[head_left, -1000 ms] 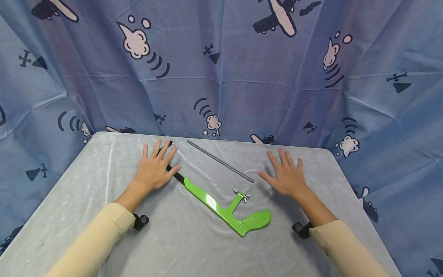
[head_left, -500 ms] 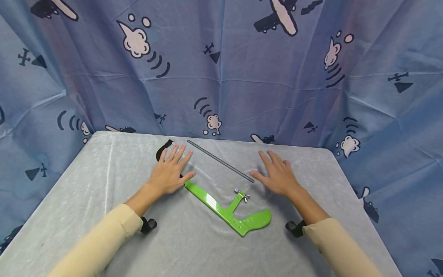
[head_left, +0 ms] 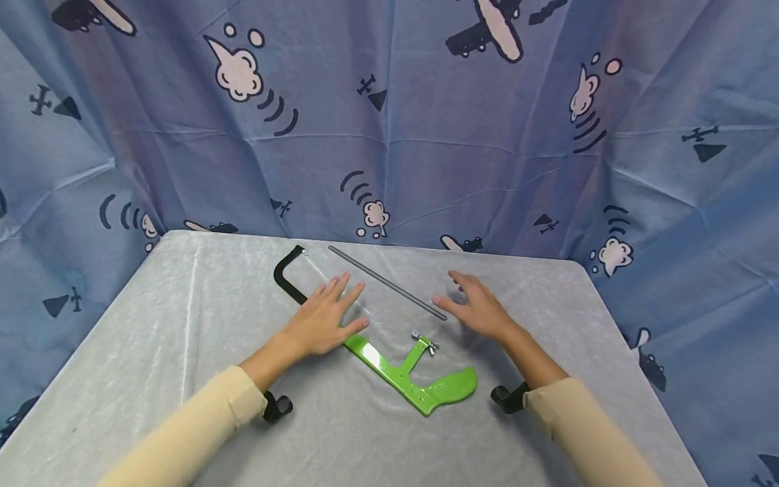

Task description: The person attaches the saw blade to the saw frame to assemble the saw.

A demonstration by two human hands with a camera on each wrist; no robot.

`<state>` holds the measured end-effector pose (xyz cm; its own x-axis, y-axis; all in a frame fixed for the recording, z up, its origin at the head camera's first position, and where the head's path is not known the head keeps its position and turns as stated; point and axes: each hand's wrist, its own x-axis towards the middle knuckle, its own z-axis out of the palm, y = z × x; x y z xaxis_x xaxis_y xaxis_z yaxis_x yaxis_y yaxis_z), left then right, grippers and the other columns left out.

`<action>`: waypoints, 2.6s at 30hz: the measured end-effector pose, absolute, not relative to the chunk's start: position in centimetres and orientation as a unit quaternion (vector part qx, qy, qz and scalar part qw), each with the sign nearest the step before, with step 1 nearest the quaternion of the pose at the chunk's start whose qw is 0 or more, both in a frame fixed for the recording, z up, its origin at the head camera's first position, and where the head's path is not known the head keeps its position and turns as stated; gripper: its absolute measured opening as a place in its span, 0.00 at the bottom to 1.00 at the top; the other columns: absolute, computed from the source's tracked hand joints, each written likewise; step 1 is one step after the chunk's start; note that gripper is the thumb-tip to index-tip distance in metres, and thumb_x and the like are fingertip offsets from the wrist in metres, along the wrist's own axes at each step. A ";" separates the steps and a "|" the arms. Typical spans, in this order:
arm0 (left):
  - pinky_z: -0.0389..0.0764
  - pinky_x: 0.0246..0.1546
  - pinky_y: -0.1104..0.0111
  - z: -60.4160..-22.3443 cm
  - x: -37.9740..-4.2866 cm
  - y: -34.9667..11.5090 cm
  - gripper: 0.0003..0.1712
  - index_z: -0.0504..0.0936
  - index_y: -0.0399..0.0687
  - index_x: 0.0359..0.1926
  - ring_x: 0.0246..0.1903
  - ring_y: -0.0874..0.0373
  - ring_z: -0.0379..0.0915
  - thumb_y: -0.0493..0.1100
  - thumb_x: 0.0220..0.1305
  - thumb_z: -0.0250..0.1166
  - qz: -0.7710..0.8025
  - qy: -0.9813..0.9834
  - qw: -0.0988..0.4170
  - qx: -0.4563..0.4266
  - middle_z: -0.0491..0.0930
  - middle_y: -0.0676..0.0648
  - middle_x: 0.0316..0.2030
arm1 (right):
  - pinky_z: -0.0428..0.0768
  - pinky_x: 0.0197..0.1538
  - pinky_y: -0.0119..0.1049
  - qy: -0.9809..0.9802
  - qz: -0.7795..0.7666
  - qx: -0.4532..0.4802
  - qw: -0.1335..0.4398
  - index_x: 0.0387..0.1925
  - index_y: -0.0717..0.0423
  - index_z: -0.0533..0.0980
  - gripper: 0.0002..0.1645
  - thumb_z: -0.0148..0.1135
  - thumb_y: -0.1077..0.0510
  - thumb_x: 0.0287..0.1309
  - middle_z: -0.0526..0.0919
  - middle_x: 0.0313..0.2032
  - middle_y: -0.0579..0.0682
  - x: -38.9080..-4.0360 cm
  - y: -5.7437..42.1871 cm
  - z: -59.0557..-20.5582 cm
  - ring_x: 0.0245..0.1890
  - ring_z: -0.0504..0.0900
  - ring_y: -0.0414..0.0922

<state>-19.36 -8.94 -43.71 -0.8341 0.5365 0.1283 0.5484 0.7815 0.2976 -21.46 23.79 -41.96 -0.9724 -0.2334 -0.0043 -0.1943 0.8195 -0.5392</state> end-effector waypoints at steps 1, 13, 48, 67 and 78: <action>0.52 0.70 0.45 -43.7 -19.2 -8.7 0.43 0.57 0.45 0.76 0.72 0.35 0.50 0.65 0.71 0.51 -0.171 -0.942 0.009 -0.288 0.50 0.34 0.75 | 0.69 0.60 0.62 0.950 -0.288 -0.112 0.038 0.74 0.60 0.58 0.50 0.60 0.34 0.63 0.66 0.68 0.65 -21.5 23.7 -42.0 0.64 0.70 0.62; 0.61 0.67 0.47 -43.7 -18.3 -6.2 0.46 0.58 0.41 0.75 0.69 0.37 0.58 0.66 0.68 0.54 -0.270 -0.926 -0.064 -0.256 0.60 0.33 0.71 | 0.76 0.55 0.56 0.937 -0.322 -0.123 0.050 0.66 0.67 0.68 0.41 0.64 0.42 0.63 0.77 0.58 0.66 -22.0 23.0 -42.5 0.55 0.78 0.59; 0.77 0.38 0.74 -44.4 -17.5 -1.5 0.35 0.72 0.26 0.62 0.34 0.66 0.78 0.42 0.58 0.71 -0.398 -0.845 -0.183 -0.307 0.83 0.49 0.34 | 0.79 0.45 0.45 0.938 -0.283 -0.184 0.072 0.49 0.69 0.81 0.26 0.74 0.53 0.55 0.84 0.37 0.54 -23.5 21.2 -44.3 0.39 0.81 0.48; 0.76 0.38 0.73 -45.1 -17.4 -0.2 0.32 0.77 0.27 0.57 0.29 0.67 0.75 0.35 0.51 0.73 -0.416 -0.851 -0.156 -0.279 0.83 0.52 0.28 | 0.78 0.42 0.45 0.966 -0.204 -0.149 0.064 0.37 0.60 0.84 0.13 0.75 0.58 0.50 0.84 0.30 0.48 -24.0 19.6 -43.7 0.33 0.81 0.45; 0.76 0.36 0.73 -45.2 -17.2 0.3 0.31 0.79 0.27 0.54 0.27 0.67 0.73 0.33 0.48 0.77 -0.417 -0.858 -0.149 -0.260 0.81 0.53 0.25 | 0.77 0.38 0.47 0.972 -0.172 -0.150 0.063 0.33 0.57 0.84 0.05 0.71 0.63 0.52 0.82 0.28 0.47 -24.2 19.2 -43.3 0.31 0.79 0.46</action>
